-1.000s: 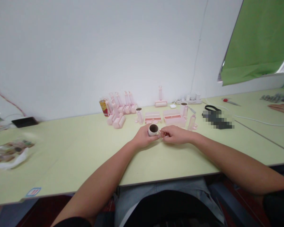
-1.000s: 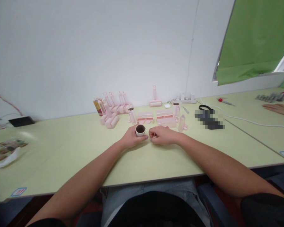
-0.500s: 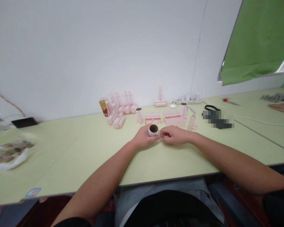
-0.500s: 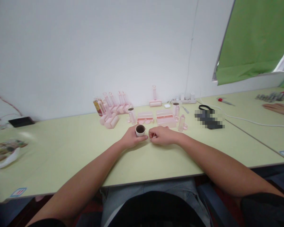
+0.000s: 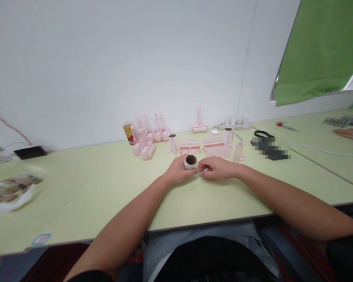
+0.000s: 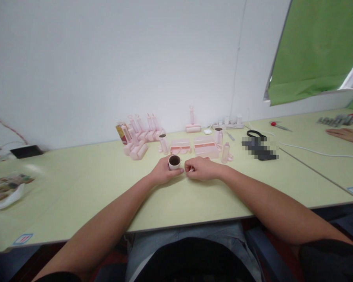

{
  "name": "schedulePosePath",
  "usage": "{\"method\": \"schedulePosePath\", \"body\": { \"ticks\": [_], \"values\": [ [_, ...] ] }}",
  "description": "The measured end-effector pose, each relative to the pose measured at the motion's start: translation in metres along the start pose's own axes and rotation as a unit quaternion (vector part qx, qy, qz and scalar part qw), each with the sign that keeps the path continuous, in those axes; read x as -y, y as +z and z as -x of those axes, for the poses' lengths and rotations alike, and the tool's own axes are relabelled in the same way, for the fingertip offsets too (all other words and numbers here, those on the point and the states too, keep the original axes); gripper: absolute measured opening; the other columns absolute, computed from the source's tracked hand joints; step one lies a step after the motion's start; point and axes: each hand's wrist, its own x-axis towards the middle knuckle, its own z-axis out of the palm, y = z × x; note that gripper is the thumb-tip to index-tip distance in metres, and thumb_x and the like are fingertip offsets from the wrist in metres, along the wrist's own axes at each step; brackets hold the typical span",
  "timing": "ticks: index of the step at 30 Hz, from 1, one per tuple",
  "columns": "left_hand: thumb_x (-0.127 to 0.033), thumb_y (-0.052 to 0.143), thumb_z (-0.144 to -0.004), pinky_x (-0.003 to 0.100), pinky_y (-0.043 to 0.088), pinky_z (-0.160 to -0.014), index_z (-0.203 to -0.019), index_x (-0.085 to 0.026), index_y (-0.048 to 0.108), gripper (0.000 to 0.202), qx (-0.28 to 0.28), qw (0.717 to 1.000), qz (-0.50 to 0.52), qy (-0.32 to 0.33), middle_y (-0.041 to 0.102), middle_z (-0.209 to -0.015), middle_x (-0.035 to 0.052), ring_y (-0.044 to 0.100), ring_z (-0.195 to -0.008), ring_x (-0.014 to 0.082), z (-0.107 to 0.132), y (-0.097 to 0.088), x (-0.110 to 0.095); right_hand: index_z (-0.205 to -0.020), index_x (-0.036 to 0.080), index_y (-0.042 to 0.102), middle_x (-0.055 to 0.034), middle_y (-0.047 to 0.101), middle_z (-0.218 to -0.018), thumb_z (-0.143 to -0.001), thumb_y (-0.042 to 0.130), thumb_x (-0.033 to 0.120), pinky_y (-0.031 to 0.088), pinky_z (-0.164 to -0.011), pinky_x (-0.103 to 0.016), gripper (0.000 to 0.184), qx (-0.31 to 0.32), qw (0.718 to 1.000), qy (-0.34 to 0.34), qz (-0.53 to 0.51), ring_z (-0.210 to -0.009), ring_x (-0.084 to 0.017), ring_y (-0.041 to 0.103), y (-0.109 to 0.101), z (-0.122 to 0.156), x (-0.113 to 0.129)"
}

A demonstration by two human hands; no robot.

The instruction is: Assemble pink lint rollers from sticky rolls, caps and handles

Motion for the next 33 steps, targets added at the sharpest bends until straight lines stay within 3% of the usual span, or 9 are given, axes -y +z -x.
{"method": "schedulePosePath", "body": {
  "ticks": [33],
  "values": [
    [-0.049,0.072,-0.073,0.027,0.043,-0.070,-0.087,-0.016,0.062,0.038,0.004,1.000,0.009,-0.007,0.064,-0.084,0.0004,0.057,-0.077,0.0154,0.0006,0.0008,-0.0067,-0.090,0.018,0.065,-0.0020,0.067,-0.082,-0.079,0.057,0.020,0.036,-0.067,-0.025,0.014,-0.009,1.000,0.008,0.008,-0.073,-0.016,0.058,0.0010,0.0001,0.0008]
  ]
}}
